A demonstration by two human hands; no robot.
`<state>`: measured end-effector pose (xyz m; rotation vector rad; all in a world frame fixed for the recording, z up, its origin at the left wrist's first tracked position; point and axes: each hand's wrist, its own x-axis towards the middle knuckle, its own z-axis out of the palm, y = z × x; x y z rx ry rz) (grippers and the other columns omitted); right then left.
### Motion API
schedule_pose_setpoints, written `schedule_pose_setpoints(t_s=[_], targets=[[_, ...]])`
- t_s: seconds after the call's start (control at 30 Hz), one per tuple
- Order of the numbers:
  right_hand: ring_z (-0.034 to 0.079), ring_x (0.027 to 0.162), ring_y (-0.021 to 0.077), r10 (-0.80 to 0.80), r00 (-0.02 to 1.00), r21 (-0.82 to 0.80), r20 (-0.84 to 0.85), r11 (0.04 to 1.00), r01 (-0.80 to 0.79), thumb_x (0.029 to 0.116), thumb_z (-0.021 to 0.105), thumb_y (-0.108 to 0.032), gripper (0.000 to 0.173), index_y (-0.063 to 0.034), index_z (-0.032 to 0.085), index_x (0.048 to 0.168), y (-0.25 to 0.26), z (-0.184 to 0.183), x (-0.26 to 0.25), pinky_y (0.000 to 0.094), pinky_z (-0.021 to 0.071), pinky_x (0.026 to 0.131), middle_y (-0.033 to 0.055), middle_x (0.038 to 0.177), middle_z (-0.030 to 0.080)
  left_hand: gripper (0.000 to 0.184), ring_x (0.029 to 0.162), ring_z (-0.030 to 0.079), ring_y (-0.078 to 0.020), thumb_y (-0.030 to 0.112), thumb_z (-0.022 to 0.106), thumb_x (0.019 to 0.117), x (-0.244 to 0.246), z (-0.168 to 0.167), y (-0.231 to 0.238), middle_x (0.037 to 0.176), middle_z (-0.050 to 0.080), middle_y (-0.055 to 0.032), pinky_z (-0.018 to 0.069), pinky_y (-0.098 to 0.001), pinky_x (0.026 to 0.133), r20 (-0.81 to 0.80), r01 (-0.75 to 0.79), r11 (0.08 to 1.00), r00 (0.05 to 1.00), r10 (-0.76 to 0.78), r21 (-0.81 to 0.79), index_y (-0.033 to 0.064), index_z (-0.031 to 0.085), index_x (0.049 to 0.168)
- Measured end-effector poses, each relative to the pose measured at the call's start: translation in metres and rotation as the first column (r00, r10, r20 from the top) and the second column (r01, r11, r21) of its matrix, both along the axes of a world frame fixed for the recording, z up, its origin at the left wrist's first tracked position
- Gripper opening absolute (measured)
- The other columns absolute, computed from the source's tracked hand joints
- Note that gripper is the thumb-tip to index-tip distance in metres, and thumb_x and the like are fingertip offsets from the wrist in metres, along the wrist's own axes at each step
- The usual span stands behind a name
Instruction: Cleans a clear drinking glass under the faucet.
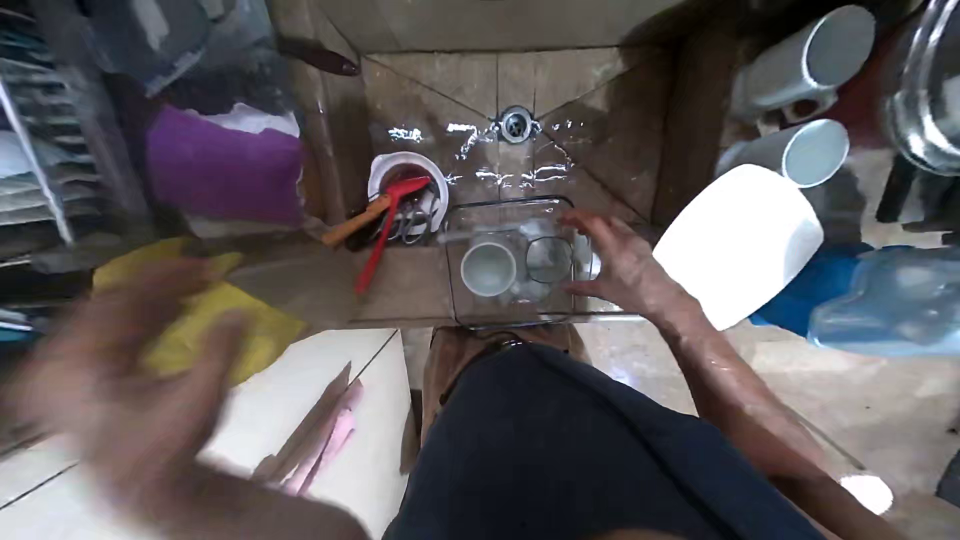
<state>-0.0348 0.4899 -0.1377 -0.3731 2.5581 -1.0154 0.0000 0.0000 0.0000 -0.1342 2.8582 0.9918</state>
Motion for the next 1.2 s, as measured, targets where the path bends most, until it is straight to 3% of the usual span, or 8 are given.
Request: schedule_pose_setpoints(t_s=[0.1, 0.23, 0.37, 0.53, 0.67, 0.73, 0.83, 1.2], targets=[[0.059, 0.121, 0.0393, -0.026, 0.997, 0.027, -0.078, 0.999, 0.028, 0.0655, 0.098, -0.027, 0.097, -0.0128, 0.049, 0.149, -0.007, -0.033, 0.014, 0.0615, 0.0481, 0.099, 0.0128, 0.133, 0.065, 0.039, 0.114, 0.068, -0.0172, 0.023, 0.066, 0.0985, -0.055, -0.048, 0.101, 0.131, 0.067, -0.0112, 0.0563, -0.0368, 0.1, 0.105, 0.172, 0.971, 0.976, -0.191, 0.168, 0.0056, 0.063, 0.133], [0.061, 0.116, 0.0353, -0.088, 0.989, -0.026, -0.12, 0.996, 0.086, 0.0654, 0.097, -0.033, 0.092, -0.0147, 0.054, 0.145, -0.012, -0.066, 0.023, 0.0597, 0.0461, 0.1, 0.0099, 0.129, 0.067, 0.034, 0.111, 0.069, -0.0181, 0.016, 0.066, 0.0987, -0.141, -0.108, 0.14, 0.126, 0.069, -0.015, 0.0565, -0.0372, 0.099, 0.076, 0.364, 0.883, 0.913, -0.402, 0.297, 0.0001, 0.066, 0.128], [0.062, 0.113, 0.0351, -0.17, 0.983, -0.047, -0.066, 0.985, 0.167, 0.0659, 0.096, -0.036, 0.098, -0.0157, 0.05, 0.149, -0.014, -0.064, 0.029, 0.0588, 0.0482, 0.098, 0.012, 0.128, 0.067, 0.033, 0.102, 0.071, -0.0168, 0.021, 0.072, 0.0956, -0.201, -0.116, 0.16, 0.119, 0.072, -0.0099, 0.0591, -0.0397, 0.092, 0.267, 0.481, 0.849, 0.808, -0.526, 0.218, 0.0055, 0.068, 0.124], [0.059, 0.121, 0.0355, -0.236, 0.972, -0.066, -0.008, 0.97, 0.235, 0.0679, 0.096, -0.035, 0.104, -0.0144, 0.043, 0.155, -0.009, -0.052, 0.032, 0.0556, 0.0496, 0.102, 0.015, 0.137, 0.062, 0.067, 0.117, 0.063, -0.0278, 0.028, 0.092, 0.0752, -0.161, -0.12, 0.165, 0.129, 0.066, -0.0143, 0.052, -0.0515, 0.101, 0.288, 0.682, 0.682, 0.619, -0.731, 0.265, 0.0094, 0.065, 0.133], [0.059, 0.127, 0.0326, -0.266, 0.962, -0.041, -0.062, 0.964, 0.264, 0.0652, 0.097, -0.036, 0.101, -0.0111, 0.05, 0.15, -0.014, -0.047, 0.031, 0.0522, 0.0494, 0.108, 0.0147, 0.137, 0.063, 0.097, 0.141, 0.049, -0.0289, 0.04, 0.095, 0.0689, -0.096, -0.142, 0.162, 0.16, 0.043, -0.0062, 0.0503, -0.0576, 0.106, 0.245, 0.735, 0.667, 0.629, -0.738, 0.123, 0.0272, 0.048, 0.153], [0.059, 0.127, 0.0291, -0.252, 0.965, -0.016, -0.071, 0.968, 0.251, 0.0685, 0.095, -0.038, 0.096, -0.0116, 0.052, 0.149, -0.009, -0.043, 0.027, 0.0494, 0.0485, 0.109, 0.011, 0.139, 0.063, 0.095, 0.137, 0.051, -0.0374, 0.047, 0.089, 0.0727, -0.083, -0.158, 0.177, 0.16, 0.042, -0.014, 0.051, -0.0628, 0.101, 0.233, 0.751, 0.656, 0.627, -0.743, 0.072, 0.0229, 0.046, 0.154], [0.059, 0.128, 0.027, -0.217, 0.974, -0.028, -0.059, 0.976, 0.216, 0.0736, 0.092, -0.041, 0.091, -0.0122, 0.051, 0.15, -0.011, -0.047, 0.027, 0.0481, 0.0477, 0.109, 0.008, 0.143, 0.061, 0.093, 0.136, 0.051, -0.0433, 0.037, 0.091, 0.0714, -0.074, -0.169, 0.19, 0.154, 0.047, -0.02, 0.046, -0.064, 0.106, 0.267, 0.763, 0.644, 0.611, -0.745, 0.052, 0.0168, 0.049, 0.152], [0.058, 0.129, 0.0259, -0.255, 0.966, -0.066, -0.049, 0.966, 0.252, 0.0761, 0.091, -0.032, 0.086, -0.0116, 0.051, 0.15, -0.021, -0.063, 0.037, 0.0481, 0.0473, 0.11, 0.0072, 0.146, 0.059, 0.09, 0.135, 0.052, -0.0426, 0.036, 0.091, 0.0724, -0.066, -0.183, 0.194, 0.153, 0.047, -0.0202, 0.0481, -0.0614, 0.105, 0.255, 0.771, 0.636, 0.623, -0.739, -0.037, 0.0199, 0.05, 0.151]])
